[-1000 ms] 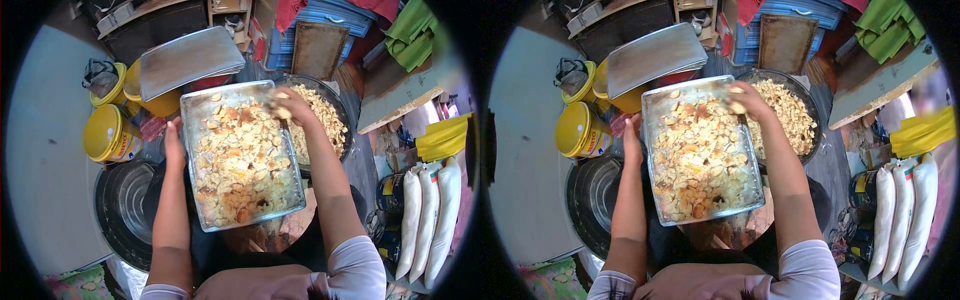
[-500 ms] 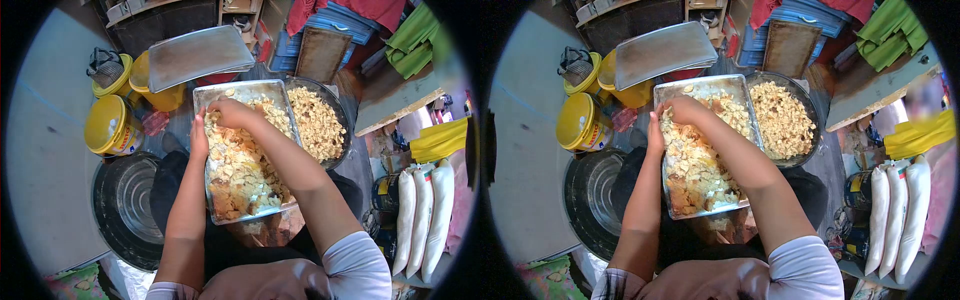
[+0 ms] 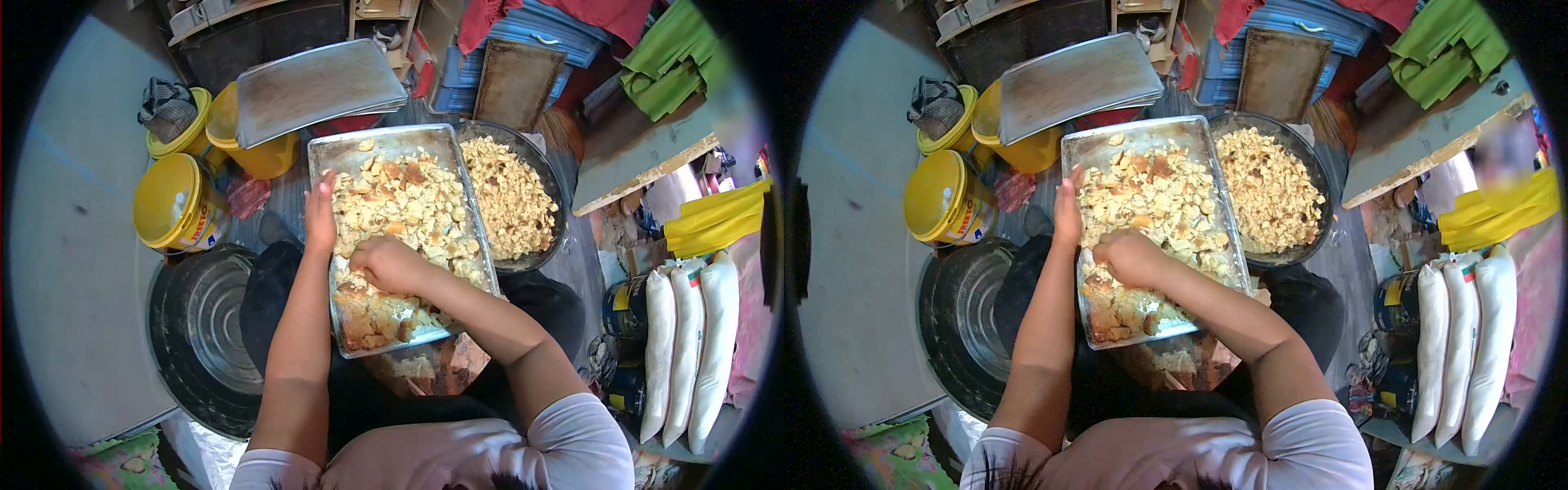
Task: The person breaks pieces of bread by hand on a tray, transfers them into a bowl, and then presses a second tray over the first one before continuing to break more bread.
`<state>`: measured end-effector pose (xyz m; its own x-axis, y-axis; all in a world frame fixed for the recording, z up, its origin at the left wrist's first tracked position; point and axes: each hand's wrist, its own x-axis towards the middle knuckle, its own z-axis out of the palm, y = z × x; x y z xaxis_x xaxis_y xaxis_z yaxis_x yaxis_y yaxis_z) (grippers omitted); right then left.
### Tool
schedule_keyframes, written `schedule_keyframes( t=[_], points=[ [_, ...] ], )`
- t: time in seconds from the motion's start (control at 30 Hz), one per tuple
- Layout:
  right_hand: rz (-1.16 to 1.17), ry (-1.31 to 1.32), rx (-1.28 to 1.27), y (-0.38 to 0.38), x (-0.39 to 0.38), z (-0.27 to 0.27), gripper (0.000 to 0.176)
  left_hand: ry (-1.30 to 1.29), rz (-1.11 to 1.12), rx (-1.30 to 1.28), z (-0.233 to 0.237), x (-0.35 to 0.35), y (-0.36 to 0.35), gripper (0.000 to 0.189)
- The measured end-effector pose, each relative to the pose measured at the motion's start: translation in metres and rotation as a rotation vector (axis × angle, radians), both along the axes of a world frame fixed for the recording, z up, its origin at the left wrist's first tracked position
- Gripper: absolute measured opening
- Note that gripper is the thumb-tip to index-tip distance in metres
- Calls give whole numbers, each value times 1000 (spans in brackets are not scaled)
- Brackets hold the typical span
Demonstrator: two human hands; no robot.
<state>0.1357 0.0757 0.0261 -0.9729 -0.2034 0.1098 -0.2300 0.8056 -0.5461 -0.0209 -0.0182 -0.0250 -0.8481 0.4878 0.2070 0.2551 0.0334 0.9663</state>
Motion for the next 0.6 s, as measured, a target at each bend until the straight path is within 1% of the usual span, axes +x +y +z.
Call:
schedule_keyframes(
  t=[0.07,0.13,0.17,0.2,0.23,0.27,0.3,0.33,0.37,0.43,0.47,0.53,0.57,0.6],
  points=[
    [-31,7,-11,0,-3,-2,13,210,9,-211,1,3,0,72],
    [-205,201,-1,-3,-7,1,13,189,-24,-199,-3,-1,-1,72],
    [-228,203,55,-7,-8,-7,18,100,-55,-76,-11,-7,0,71],
    [-235,206,50,-12,-5,-13,18,11,-85,43,-11,-9,0,71],
    [-174,196,51,-18,-1,-18,19,-59,-111,76,-12,-9,-1,69],
    [-110,185,53,-23,4,-24,19,-56,-115,71,-14,-9,-2,69],
    [-95,150,72,-27,10,-15,23,53,-94,-24,-5,-3,-5,69],
    [-97,147,67,-28,12,-15,23,159,-73,-117,1,3,-7,68],
    [-124,157,48,-29,13,-14,25,155,-76,-121,1,7,-9,68],
    [-143,137,-10,-29,15,-16,29,322,-91,-257,1,12,-9,67],
    [-155,138,-11,-31,16,-20,29,324,-103,-257,1,14,-10,67],
    [-56,279,69,-37,24,-23,32,408,-119,-349,3,17,-10,65],
    [-48,310,75,-39,30,-25,40,415,-130,-368,4,18,-9,64],
    [-53,309,70,-43,36,-25,40,415,-136,-373,4,19,-8,64]
  ],
)
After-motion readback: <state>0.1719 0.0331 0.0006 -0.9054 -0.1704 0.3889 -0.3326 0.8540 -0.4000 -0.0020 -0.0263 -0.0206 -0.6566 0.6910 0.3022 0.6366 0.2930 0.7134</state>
